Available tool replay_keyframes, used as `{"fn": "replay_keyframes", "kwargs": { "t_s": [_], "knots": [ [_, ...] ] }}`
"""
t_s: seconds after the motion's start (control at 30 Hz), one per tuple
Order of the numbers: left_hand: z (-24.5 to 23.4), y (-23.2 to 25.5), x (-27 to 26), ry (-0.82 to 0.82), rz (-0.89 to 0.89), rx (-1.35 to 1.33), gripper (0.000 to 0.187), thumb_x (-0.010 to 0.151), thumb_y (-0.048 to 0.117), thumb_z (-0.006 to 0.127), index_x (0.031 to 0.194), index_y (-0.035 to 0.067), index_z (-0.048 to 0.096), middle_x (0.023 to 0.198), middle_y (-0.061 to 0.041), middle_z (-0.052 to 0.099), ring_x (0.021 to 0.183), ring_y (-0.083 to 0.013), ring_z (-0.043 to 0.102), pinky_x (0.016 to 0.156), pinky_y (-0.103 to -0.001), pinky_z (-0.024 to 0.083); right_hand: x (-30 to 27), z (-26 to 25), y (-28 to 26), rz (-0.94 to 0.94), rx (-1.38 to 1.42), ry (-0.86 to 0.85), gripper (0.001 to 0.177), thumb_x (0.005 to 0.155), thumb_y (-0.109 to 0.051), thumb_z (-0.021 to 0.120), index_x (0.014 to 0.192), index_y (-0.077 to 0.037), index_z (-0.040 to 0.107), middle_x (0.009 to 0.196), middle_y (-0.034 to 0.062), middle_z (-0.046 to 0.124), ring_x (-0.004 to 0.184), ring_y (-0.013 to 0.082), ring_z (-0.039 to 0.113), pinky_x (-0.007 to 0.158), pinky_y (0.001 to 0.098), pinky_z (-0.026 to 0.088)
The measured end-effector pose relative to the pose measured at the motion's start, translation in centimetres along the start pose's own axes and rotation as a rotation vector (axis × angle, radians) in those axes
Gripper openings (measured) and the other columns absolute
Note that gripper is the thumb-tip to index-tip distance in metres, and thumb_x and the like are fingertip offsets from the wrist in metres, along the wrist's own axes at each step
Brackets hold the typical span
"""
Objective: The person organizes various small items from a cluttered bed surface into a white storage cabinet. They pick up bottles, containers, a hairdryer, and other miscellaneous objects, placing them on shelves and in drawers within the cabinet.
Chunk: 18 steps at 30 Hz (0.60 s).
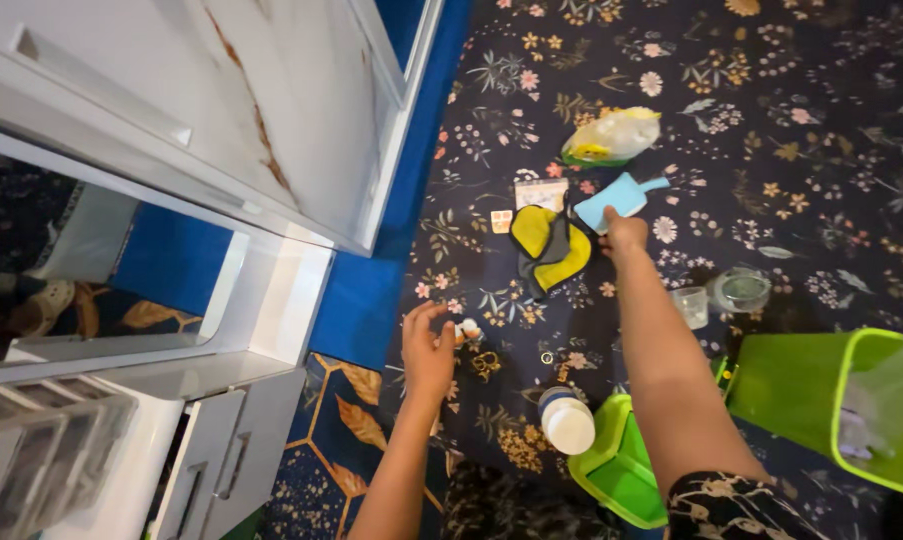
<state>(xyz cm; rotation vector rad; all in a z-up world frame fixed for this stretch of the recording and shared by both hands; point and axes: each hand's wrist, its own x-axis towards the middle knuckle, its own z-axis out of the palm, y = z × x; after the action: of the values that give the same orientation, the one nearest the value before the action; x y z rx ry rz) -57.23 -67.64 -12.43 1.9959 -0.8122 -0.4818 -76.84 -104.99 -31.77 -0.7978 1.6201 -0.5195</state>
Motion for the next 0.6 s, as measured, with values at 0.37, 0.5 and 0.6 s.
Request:
{"fn": "replay_keyframes", "kwargs": {
  "t_s": [0.37,0.5,0.6],
  "knots": [
    [4.6,-4.6,2.8,-0.090,0.093,0.343,0.036,0.079,0.025,0.080,0.111,0.014,0.070,0.124,-0.013,0.065,0.117,-0.0367,0.060,0.099,-0.047,0.048,-14.5,-11.7,2.3,-0.315,-0.017,-0.182,0.025,0.096,-0.024,0.067,0.113,-0.005,0.069,0.093,0.0015,0.072,0.074,0.0096,0.068,0.057,0.0270,0.054],
    [7.9,-3.2,3.6,-0.324,0.122,0.608,0.039,0.078,0.029,0.079,0.114,0.016,0.070,0.119,-0.012,0.065,0.114,-0.0363,0.060,0.095,-0.050,0.047,-23.3,-14.5,4.2,-0.242,-0.184,-0.226,0.026,0.094,-0.022,0.068,0.115,-0.006,0.068,0.091,0.0045,0.072,0.072,0.0144,0.064,0.056,0.0314,0.048],
    [9.0,-3.4,3.4,-0.457,0.173,0.838,0.045,0.074,0.026,0.077,0.117,0.015,0.068,0.121,-0.013,0.061,0.116,-0.0363,0.057,0.094,-0.051,0.046,-26.4,-15.0,6.1,-0.361,-0.471,-0.215,0.022,0.092,-0.021,0.073,0.107,-0.005,0.067,0.087,0.0116,0.071,0.075,0.0238,0.067,0.064,0.0382,0.051]
  ]
}}
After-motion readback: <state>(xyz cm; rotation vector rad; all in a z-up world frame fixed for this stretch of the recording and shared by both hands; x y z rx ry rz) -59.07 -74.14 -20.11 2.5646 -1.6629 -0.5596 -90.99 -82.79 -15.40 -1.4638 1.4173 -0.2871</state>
